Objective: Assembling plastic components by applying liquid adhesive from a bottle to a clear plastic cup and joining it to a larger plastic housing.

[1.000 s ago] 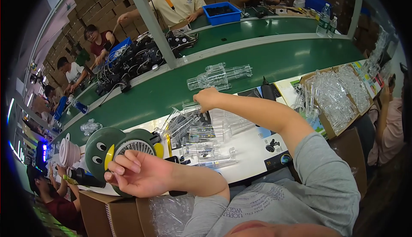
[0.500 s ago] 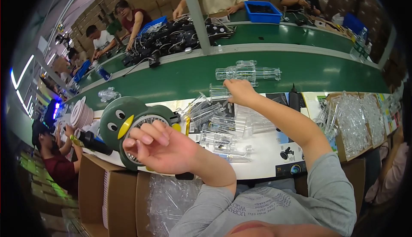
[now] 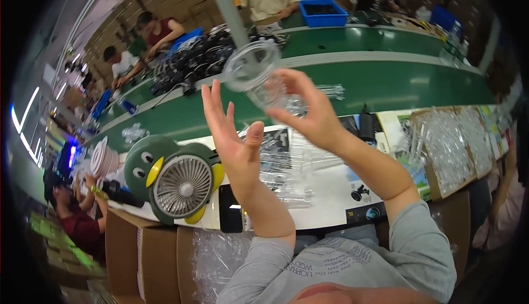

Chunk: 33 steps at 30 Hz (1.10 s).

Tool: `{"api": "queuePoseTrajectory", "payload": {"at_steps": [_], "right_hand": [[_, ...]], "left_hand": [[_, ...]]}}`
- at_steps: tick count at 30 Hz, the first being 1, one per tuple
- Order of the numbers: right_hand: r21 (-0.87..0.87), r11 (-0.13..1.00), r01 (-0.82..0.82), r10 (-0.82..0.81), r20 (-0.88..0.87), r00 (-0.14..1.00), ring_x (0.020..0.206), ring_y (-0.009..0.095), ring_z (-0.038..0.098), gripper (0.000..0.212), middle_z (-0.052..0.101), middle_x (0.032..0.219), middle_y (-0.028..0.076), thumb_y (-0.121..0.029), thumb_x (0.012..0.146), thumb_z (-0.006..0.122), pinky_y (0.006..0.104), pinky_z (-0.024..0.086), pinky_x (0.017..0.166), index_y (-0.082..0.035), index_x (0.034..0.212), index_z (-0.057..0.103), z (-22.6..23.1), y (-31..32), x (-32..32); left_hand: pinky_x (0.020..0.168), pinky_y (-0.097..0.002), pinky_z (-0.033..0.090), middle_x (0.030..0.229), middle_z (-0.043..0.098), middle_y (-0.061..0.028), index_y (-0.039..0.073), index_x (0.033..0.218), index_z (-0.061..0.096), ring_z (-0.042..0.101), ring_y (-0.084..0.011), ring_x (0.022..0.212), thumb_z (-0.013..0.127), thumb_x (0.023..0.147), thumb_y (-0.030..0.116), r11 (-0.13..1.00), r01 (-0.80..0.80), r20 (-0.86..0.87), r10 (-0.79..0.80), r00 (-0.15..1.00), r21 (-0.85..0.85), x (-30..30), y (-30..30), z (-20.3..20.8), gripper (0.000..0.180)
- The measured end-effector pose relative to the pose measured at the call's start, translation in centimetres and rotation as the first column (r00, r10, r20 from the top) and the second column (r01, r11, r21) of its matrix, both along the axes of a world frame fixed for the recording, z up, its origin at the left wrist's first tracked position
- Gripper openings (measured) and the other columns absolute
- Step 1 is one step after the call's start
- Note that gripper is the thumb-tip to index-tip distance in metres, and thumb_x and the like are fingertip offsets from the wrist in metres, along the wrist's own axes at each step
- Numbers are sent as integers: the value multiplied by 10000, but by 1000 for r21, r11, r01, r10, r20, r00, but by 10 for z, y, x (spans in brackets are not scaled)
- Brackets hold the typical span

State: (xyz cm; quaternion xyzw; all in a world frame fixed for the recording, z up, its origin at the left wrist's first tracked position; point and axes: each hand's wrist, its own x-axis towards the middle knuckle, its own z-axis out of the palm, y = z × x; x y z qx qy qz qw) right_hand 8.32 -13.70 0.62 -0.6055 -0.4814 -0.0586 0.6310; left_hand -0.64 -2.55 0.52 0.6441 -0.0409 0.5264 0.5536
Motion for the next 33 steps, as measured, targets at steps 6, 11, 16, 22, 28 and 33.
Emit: {"api": "queuePoseTrajectory", "payload": {"at_steps": [6,11,16,22,28,33], "right_hand": [[-138,990,-40,75,257,964,1069,259,529,566,536,1168,130,-231,745,693,348,408,910,-54,1228,456,8,-21,-23],[-213,964,159,-68,381,922,1014,244,558,435,577,1101,117,-251,779,647,358,423,886,-74,1158,528,17,-64,15],[-513,635,578,-95,690,717,868,222,567,244,585,889,65,-174,769,598,357,435,751,-125,1007,574,-23,-115,82],[-476,405,781,248,879,407,853,200,544,241,548,840,38,-168,742,568,337,405,681,-198,982,563,-116,-171,131],[-502,347,793,414,840,351,882,178,532,253,546,876,14,-167,790,508,336,378,707,-231,1033,541,-138,-176,136],[-531,314,787,469,807,358,884,174,537,246,556,863,11,-176,804,501,327,379,718,-216,1045,523,-143,-170,143]], "left_hand": [[940,-373,389,1233,474,-217,-29,1303,321,487,-274,1115,633,710,183,923,382,-17,-383,924,-44,-3,-9,3,703],[882,-415,440,1122,534,-245,-29,1204,412,570,-325,984,599,724,154,974,222,153,-215,965,-36,2,-2,-3,547],[857,-398,451,1107,535,-233,-43,1191,407,583,-290,950,576,761,135,987,149,174,-137,975,-58,-9,15,-2,495],[897,-376,416,1145,515,-216,-40,1195,387,558,-275,992,565,784,130,977,211,115,-209,971,-8,-10,9,-1,479],[888,-373,429,1092,550,-190,-56,1220,375,567,-250,965,569,782,128,981,190,42,-192,981,44,-12,-1,-2,513],[903,-382,421,1040,555,-159,11,1263,342,554,-233,970,603,752,26,958,287,-1,-287,958,26,-12,3,-2,574]]}}
